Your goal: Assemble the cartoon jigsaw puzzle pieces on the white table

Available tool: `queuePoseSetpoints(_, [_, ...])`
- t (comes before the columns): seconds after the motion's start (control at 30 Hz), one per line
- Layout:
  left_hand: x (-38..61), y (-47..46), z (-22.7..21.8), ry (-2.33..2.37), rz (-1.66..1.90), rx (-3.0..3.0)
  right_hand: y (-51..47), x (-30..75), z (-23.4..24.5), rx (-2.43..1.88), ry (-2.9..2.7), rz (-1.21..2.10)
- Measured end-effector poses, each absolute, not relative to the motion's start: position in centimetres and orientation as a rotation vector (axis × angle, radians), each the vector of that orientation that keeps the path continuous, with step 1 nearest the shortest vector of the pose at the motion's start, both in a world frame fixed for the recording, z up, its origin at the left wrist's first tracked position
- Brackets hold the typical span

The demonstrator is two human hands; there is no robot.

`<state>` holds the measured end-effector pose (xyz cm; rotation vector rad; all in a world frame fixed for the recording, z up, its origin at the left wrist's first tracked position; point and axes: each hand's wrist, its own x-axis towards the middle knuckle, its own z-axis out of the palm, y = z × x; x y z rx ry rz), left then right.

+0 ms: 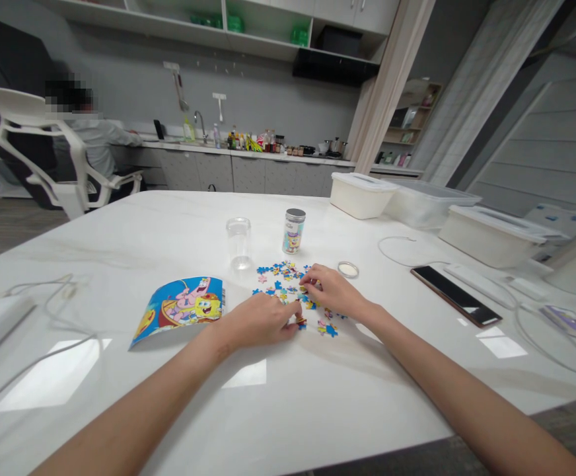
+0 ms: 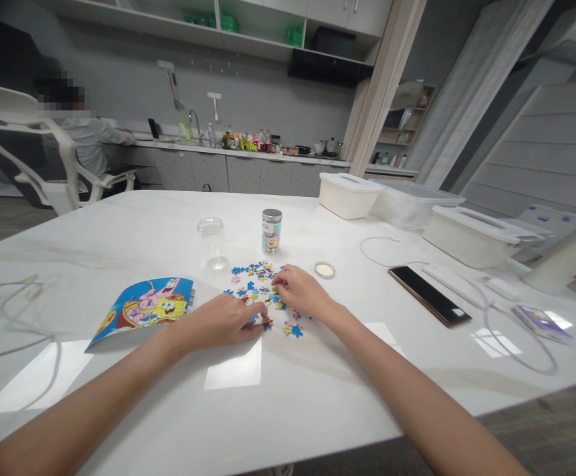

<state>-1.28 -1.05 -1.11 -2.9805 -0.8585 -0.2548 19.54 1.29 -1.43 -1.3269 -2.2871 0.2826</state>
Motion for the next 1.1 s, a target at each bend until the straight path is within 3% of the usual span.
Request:
queuePoseSetpoints(0.47, [-1.2,-0.8,-1.4,-0.878,-0.377,-2.822,-0.4,19.6,0.3,-0.815,-2.688,0.350])
queuePoseSetpoints(1.1, [-1.4,-0.4,-1.1,-0.981,-0.354,-2.708,-0.1,19.3,0.0,-1.031,-2.470,0.595])
